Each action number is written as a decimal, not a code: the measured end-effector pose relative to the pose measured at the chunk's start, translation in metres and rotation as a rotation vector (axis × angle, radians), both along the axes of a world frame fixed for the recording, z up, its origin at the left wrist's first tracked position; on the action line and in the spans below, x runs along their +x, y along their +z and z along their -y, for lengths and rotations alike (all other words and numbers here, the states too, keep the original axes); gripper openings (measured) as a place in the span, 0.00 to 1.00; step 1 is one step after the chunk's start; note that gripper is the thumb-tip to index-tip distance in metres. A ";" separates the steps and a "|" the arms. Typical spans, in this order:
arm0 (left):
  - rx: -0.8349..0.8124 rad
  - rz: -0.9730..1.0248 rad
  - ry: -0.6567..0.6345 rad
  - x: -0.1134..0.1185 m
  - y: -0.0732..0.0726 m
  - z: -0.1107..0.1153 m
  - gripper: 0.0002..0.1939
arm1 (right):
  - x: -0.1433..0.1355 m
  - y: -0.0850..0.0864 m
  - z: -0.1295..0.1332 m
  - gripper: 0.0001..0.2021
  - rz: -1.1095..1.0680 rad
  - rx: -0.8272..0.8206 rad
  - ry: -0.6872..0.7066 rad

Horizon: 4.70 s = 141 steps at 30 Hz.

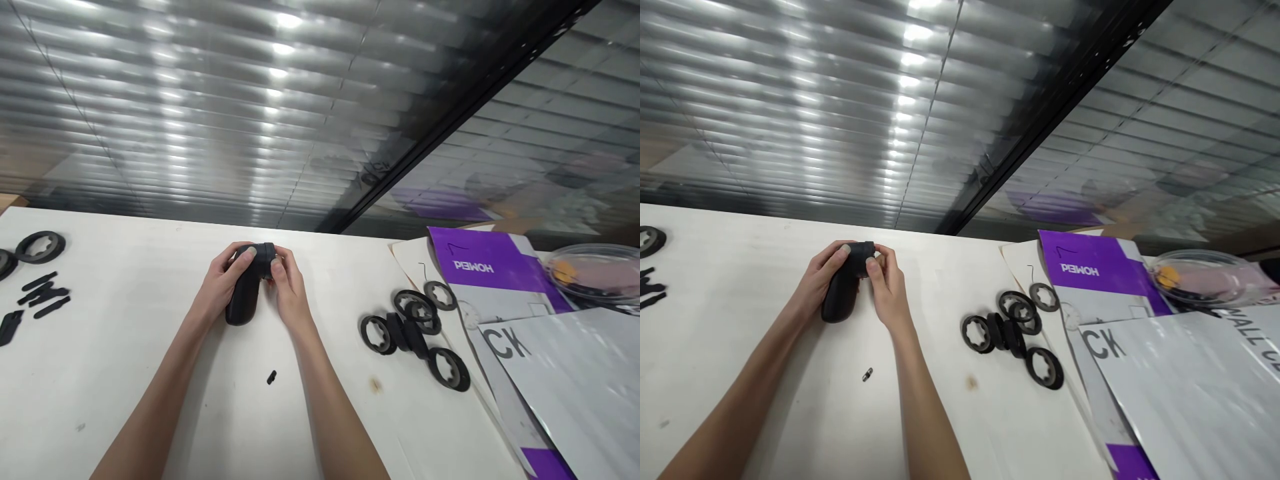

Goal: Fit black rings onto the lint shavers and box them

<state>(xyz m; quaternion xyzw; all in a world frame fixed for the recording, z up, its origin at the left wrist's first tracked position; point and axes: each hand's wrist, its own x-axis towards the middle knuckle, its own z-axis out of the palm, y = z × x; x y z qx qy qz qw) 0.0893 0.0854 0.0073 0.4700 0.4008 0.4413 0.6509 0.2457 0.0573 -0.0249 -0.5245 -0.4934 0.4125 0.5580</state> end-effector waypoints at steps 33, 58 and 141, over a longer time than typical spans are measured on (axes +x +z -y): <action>-0.611 0.434 0.246 0.001 0.011 -0.014 0.33 | -0.009 0.003 0.006 0.41 0.585 0.532 0.128; -0.579 0.534 0.243 -0.001 0.004 -0.018 0.33 | -0.005 -0.001 0.008 0.41 0.492 0.293 0.118; -0.560 0.529 0.283 0.004 0.016 -0.015 0.35 | -0.004 0.008 0.013 0.30 0.497 0.301 0.129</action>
